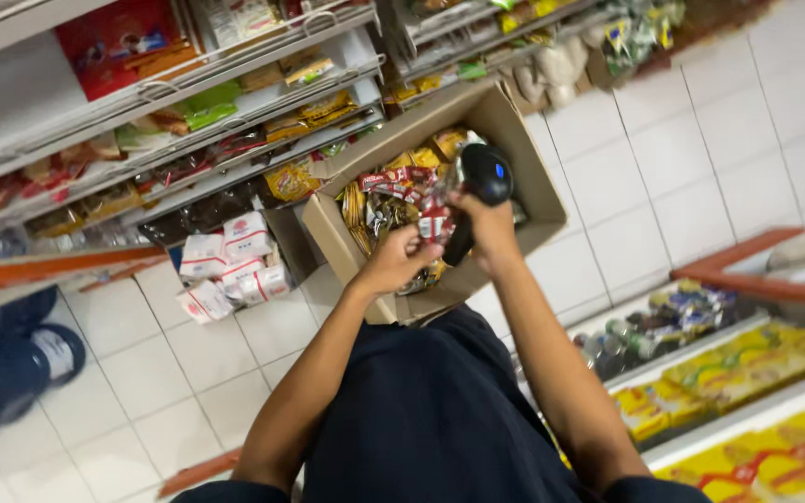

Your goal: The person scans boxes of milk powder and various snack packets using a handheld barcode scanner and places them into a cardboard box.

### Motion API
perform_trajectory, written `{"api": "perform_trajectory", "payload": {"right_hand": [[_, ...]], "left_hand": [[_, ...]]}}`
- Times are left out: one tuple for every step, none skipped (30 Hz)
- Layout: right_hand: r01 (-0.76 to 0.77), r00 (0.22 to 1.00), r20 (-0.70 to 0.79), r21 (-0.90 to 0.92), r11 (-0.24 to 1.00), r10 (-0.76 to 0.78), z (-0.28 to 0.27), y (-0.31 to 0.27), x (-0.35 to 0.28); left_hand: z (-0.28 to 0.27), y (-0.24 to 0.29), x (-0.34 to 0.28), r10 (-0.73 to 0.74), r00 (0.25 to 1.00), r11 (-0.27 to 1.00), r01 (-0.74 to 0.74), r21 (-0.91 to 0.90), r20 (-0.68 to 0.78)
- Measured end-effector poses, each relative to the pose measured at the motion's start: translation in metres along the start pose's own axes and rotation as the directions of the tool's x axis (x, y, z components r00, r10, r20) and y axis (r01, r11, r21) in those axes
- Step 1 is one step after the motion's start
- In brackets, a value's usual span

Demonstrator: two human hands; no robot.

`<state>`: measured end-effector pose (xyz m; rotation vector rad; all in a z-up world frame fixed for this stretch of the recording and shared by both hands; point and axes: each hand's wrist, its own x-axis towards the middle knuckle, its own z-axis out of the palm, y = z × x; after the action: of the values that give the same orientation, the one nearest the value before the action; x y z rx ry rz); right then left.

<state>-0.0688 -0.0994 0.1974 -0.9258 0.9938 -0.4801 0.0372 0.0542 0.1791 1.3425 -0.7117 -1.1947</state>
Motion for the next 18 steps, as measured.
{"api": "perform_trajectory", "payload": {"right_hand": [[-0.101,0.995,0.014,0.068,0.993,0.100,-0.002,-0.001,0.002],[-0.200,0.980,0.040,0.133,0.971,0.196,-0.005,-0.001,0.000],[-0.160,0.987,0.020,0.098,0.982,0.158,-0.008,0.003,-0.007],[-0.117,0.993,0.010,0.061,0.991,0.117,-0.008,0.007,-0.012],[-0.075,0.997,0.001,0.023,0.997,0.075,-0.008,0.012,-0.017],[0.017,1.000,0.017,-0.061,0.998,-0.016,-0.006,0.020,-0.026],[0.109,0.994,0.040,-0.144,0.984,-0.104,-0.005,0.028,-0.037],[0.205,0.978,0.069,-0.224,0.953,-0.195,-0.003,0.036,-0.047],[0.239,0.970,0.090,-0.169,0.956,-0.227,0.001,0.046,-0.059],[0.275,0.959,0.110,-0.117,0.954,-0.262,0.005,0.054,-0.069],[0.309,0.946,0.129,-0.065,0.949,-0.299,0.009,0.059,-0.075],[0.317,0.942,0.127,-0.031,0.948,-0.311,0.014,0.065,-0.081],[0.325,0.938,0.124,0.002,0.946,-0.323,0.019,0.069,-0.088],[0.338,0.933,0.122,0.033,0.940,-0.340,0.022,0.070,-0.091],[0.369,0.927,0.096,-0.062,0.927,-0.363,0.024,0.069,-0.093],[0.391,0.921,0.074,-0.153,0.908,-0.384,0.029,0.067,-0.096],[0.405,0.913,0.053,-0.244,0.881,-0.405,0.034,0.066,-0.100],[0.377,0.922,0.000,-0.227,0.898,-0.387,0.039,0.063,-0.102]], "left_hand": [[-0.003,0.001,-0.005,-0.026,1.000,0.998,0.026,-0.052,0.000],[-0.006,0.004,-0.008,-0.056,0.998,0.992,0.054,-0.117,-0.011],[-0.010,0.008,-0.009,-0.086,0.996,0.981,0.082,-0.176,-0.017],[-0.015,0.013,-0.008,-0.163,0.987,0.960,0.157,-0.230,-0.008],[-0.021,0.018,-0.007,-0.239,0.971,0.931,0.231,-0.282,0.005],[-0.026,0.023,-0.008,-0.317,0.948,0.893,0.304,-0.332,0.017],[-0.030,0.028,-0.006,-0.294,0.956,0.877,0.273,-0.395,0.008],[-0.033,0.032,-0.001,-0.268,0.963,0.858,0.239,-0.455,0.001],[-0.037,0.035,0.005,-0.243,0.970,0.834,0.205,-0.513,-0.008],[-0.038,0.037,0.014,-0.233,0.972,0.812,0.192,-0.551,-0.006],[-0.038,0.038,0.024,-0.224,0.975,0.789,0.179,-0.589,-0.004],[-0.042,0.038,0.027,-0.224,0.975,0.763,0.170,-0.624,-0.007],[-0.045,0.037,0.030,-0.228,0.974,0.745,0.179,-0.643,0.007],[-0.047,0.035,0.036,-0.227,0.974,0.727,0.185,-0.662,0.023],[-0.048,0.032,0.039,-0.225,0.974,0.708,0.191,-0.680,0.040],[-0.049,0.028,0.038,-0.220,0.975,0.704,0.189,-0.685,0.043],[-0.051,0.025,0.036,-0.214,0.976,0.700,0.187,-0.690,0.047],[-0.052,0.020,0.035,-0.208,0.977,0.694,0.187,-0.696,0.054]]}}
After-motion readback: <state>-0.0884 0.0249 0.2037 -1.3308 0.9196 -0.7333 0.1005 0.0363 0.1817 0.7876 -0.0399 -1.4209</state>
